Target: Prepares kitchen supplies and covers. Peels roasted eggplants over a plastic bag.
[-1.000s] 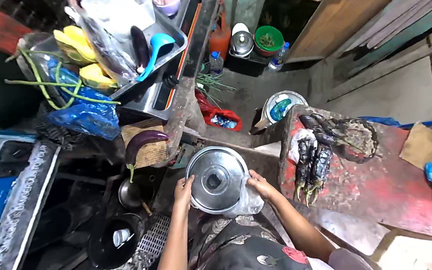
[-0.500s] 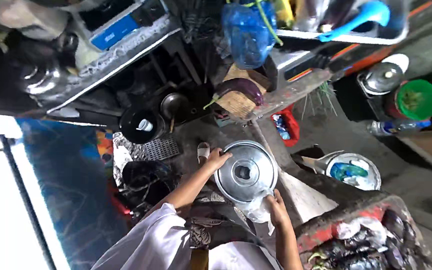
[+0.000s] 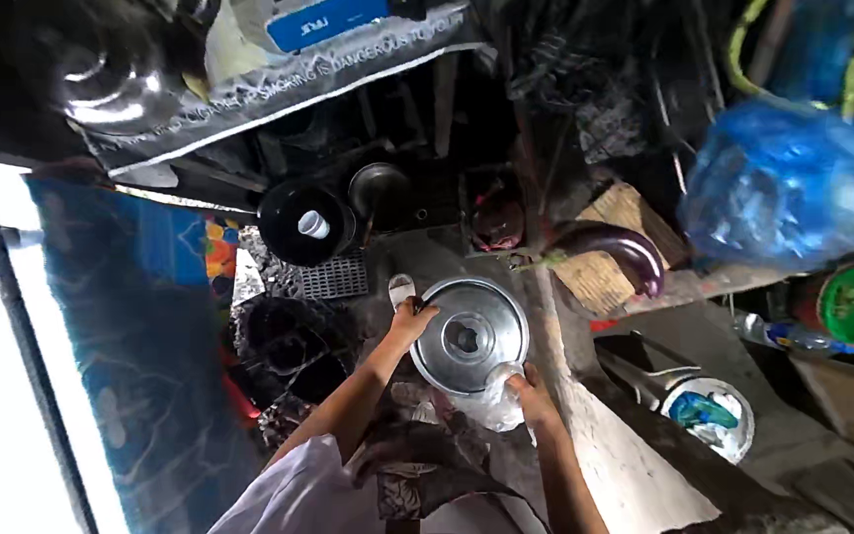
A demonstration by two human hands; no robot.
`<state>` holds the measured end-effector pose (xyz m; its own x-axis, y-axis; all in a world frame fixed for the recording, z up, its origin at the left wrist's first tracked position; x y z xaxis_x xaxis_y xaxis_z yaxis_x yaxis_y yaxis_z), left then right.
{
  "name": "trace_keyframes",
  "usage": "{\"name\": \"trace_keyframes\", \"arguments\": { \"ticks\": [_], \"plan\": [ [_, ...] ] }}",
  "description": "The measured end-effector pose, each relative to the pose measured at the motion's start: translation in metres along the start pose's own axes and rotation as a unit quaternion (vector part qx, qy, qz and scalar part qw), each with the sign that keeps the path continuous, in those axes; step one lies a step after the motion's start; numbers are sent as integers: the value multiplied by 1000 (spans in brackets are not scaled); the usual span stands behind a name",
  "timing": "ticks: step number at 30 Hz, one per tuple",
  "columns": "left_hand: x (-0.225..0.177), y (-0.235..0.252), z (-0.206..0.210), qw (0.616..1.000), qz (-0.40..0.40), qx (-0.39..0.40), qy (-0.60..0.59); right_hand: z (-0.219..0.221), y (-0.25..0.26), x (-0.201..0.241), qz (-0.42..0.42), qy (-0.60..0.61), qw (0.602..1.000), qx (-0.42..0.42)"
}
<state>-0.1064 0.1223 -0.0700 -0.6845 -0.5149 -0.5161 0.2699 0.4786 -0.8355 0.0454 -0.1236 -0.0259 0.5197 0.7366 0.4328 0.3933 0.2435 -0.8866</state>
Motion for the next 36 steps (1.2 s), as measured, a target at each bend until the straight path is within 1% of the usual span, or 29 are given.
{"name": "trace_keyframes", "arguments": {
  "ticks": [5, 9, 11, 13, 15, 18, 20, 23, 25, 27, 28, 29, 30, 31, 32, 33, 35, 36],
  "plan": [
    [4, 64, -73, 995, -11, -1, -95, 80, 56, 52, 11, -39, 999, -13],
    [3, 108, -129, 983, -28, -3, -180, 142, 112, 111, -20, -100, 995, -23],
    [-3, 127, -154, 978, -39, -2, -203, 169, 144, 145, -24, -136, 990, -11],
    [-8, 147, -175, 973, -55, -9, -226, 194, 178, 179, -48, -180, 982, 0],
    [-7, 174, -188, 959, -45, -20, -280, 218, 209, 218, -63, -244, 968, -3],
    [6, 239, -193, 925, -44, -32, -375, 261, 252, 283, -91, -358, 929, -17],
    [0, 270, -198, 903, -35, -28, -427, 279, 292, 312, -108, -415, 903, -9],
    [-20, 320, -215, 875, -8, -26, -483, 319, 360, 361, -158, -455, 876, -13],
    [-30, 359, -219, 860, -4, -32, -509, 342, 401, 388, -166, -477, 863, -25],
    [-37, 400, -224, 848, 6, -31, -529, 363, 434, 408, -181, -470, 863, -45],
    [-40, 420, -229, 842, 20, -38, -537, 376, 449, 418, -207, -459, 862, -49],
    [-43, 439, -235, 839, 37, -43, -542, 390, 458, 427, -238, -450, 859, -54],
    [-48, 455, -242, 836, 53, -45, -544, 411, 454, 435, -246, -457, 852, -67],
    [-52, 466, -249, 839, 61, -45, -539, 440, 436, 445, -190, -472, 858, -72],
    [-58, 473, -258, 846, 60, -51, -527, 464, 424, 448, -178, -475, 856, -95],
    [-65, 475, -268, 854, 58, -58, -514, 481, 420, 451, -188, -469, 856, -109],
    [-75, 488, -285, 865, 46, -61, -496, 499, 432, 457, -211, -464, 854, -104],
    [-75, 509, -290, 873, 52, -57, -481, 503, 443, 462, -218, -462, 853, -103]
  ]
}}
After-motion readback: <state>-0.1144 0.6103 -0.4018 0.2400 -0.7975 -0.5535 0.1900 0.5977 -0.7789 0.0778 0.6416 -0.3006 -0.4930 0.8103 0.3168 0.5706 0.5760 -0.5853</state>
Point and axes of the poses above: each hand's wrist, its own y-axis towards the middle knuckle, its own z-axis out of the palm, x = y × z, the point moved 4 cm from there along y, towards the middle knuckle, and after that the axes turned 2 degrees about z, right-handed, at the moved point
